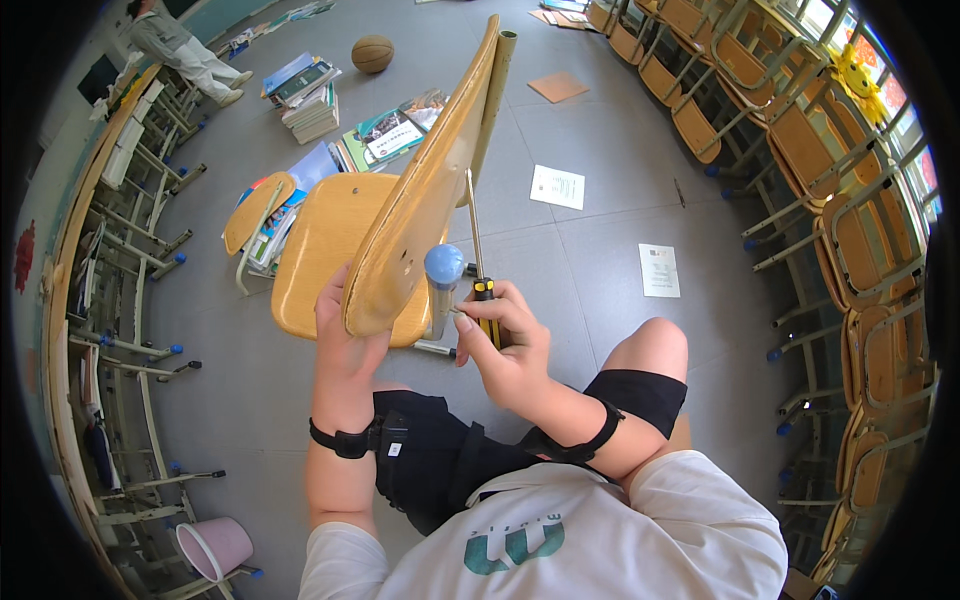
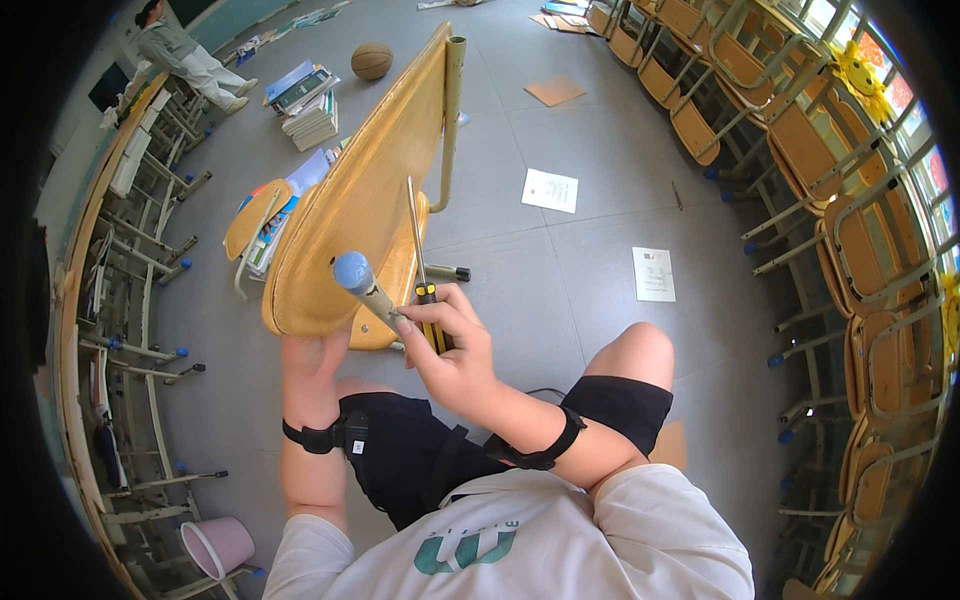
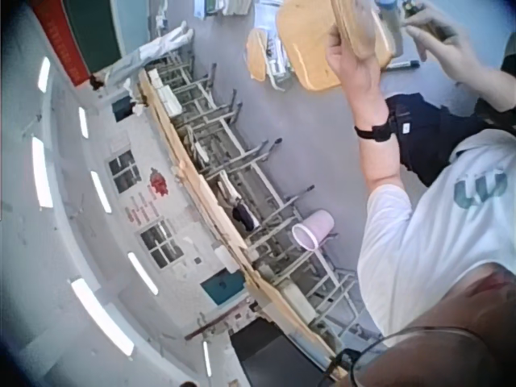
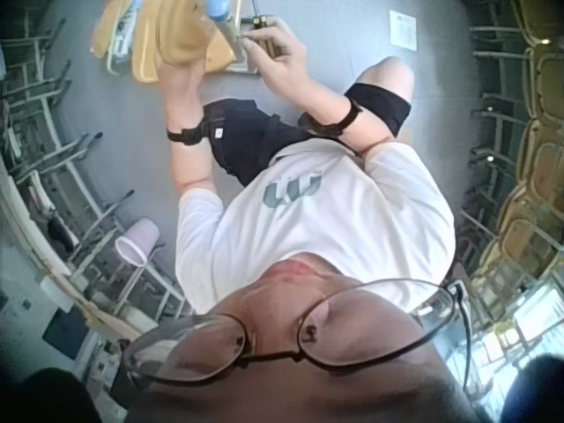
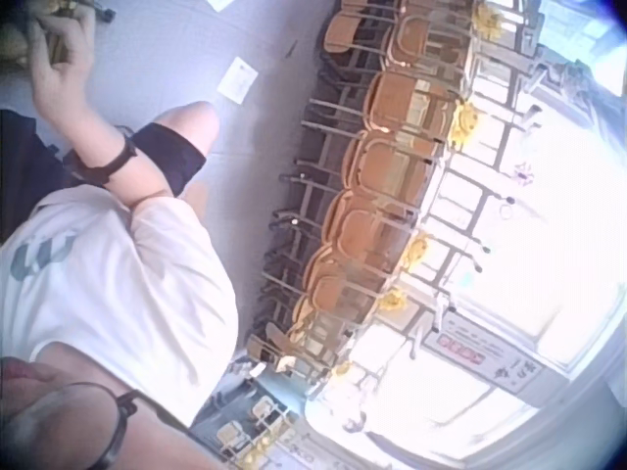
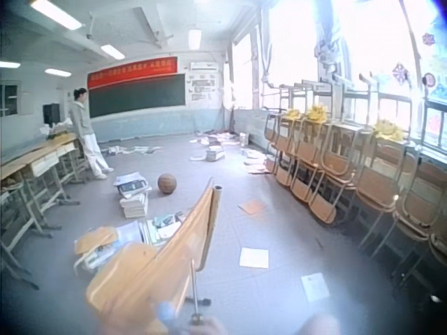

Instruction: The person uses a screwdriver to remove screws from the metal frame of a wooden chair by hand. The person detaches the wooden seat from the metal legs.

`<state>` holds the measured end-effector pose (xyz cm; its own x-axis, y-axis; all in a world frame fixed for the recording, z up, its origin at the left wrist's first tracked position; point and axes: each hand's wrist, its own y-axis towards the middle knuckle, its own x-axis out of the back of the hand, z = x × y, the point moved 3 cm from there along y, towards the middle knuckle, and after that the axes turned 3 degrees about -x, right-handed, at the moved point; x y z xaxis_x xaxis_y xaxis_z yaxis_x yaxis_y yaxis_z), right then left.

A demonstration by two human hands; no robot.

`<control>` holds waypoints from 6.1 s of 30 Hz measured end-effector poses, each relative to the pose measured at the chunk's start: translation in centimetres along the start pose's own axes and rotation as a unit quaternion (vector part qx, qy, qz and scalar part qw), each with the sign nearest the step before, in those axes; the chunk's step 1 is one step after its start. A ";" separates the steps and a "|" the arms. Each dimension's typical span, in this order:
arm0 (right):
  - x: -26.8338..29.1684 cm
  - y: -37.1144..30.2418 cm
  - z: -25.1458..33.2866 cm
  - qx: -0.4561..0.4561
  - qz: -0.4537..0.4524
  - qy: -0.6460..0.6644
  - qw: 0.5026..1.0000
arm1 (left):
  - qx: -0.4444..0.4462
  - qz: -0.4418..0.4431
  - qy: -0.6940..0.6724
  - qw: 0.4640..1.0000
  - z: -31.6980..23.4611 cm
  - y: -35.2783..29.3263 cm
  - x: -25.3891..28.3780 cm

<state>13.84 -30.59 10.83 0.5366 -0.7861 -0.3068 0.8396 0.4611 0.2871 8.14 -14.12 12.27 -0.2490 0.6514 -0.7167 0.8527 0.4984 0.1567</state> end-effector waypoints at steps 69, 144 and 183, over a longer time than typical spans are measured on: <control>-1.0 -1.8 0.1 0.017 -0.114 -0.154 0.981 | -0.010 0.125 0.071 0.989 2.7 -0.5 -0.7; -0.2 1.9 -1.6 -0.165 0.084 0.202 0.962 | -0.184 -0.062 0.210 0.958 2.6 -2.7 -3.0; -0.9 0.4 -2.2 -0.074 0.007 0.159 0.984 | -0.279 0.038 0.471 0.836 2.0 -3.9 -2.1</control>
<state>13.86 -28.82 9.18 0.5275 -0.6213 -0.5794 0.8226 0.5439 0.1658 6.28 -18.59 11.80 -0.6796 0.7236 0.1209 0.6006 0.4541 0.6581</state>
